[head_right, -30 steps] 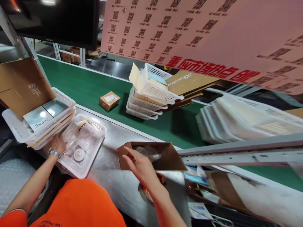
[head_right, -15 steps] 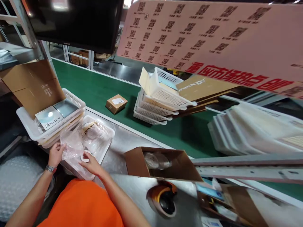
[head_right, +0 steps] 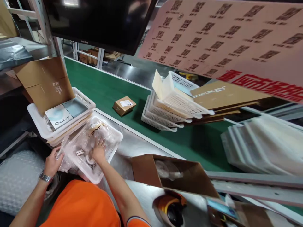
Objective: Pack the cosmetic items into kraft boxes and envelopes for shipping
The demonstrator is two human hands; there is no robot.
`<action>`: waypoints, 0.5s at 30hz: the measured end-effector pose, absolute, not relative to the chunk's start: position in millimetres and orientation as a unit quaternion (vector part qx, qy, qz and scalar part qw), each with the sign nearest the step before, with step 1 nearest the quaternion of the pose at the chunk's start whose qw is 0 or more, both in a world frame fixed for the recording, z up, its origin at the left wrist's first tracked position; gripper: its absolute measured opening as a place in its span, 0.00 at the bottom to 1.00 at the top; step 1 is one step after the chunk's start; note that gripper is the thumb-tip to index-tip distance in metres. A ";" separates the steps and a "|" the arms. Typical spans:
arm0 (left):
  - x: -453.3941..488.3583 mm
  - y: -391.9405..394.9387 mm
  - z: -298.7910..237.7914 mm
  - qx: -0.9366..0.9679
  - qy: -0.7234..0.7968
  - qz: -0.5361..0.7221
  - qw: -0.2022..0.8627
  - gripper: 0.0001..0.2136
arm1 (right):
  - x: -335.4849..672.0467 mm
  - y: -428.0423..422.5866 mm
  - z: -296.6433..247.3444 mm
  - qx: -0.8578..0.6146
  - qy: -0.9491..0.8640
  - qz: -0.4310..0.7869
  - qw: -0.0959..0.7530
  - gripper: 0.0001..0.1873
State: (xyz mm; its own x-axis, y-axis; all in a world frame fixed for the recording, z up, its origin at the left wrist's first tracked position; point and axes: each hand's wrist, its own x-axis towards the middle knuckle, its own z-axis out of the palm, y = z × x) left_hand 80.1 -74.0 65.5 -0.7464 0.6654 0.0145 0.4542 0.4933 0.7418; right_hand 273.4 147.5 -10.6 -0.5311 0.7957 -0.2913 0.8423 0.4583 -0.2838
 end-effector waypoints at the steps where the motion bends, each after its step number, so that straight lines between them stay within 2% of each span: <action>1: 77.3 -75.4 65.5 0.339 0.852 0.375 0.139 0.20 | 269.5 144.5 -10.4 0.464 0.863 -0.193 0.051 0.64; 4: 73.4 -75.4 63.6 0.367 0.843 0.360 0.156 0.17 | 256.0 146.0 -10.2 0.409 0.894 -0.178 0.039 0.67; 8: 75.9 -70.2 58.0 0.424 0.820 0.342 0.173 0.16 | 244.9 186.8 -7.3 0.395 0.902 -0.166 0.055 0.64; 11: 83.4 -63.3 54.9 0.479 0.795 0.338 0.153 0.15 | 245.2 236.0 1.2 0.361 0.916 -0.151 0.086 0.63; 15: 101.4 -41.9 54.0 0.552 0.754 0.336 0.119 0.13 | 243.4 289.6 14.9 0.267 0.944 -0.141 0.133 0.68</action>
State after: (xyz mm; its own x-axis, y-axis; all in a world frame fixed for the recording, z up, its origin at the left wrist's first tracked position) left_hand 101.4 -41.9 54.0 -0.3615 0.9124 0.1917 0.7528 0.1644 0.6375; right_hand 243.4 289.6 14.9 -0.8219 0.4667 -0.3265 0.5418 0.8176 -0.1951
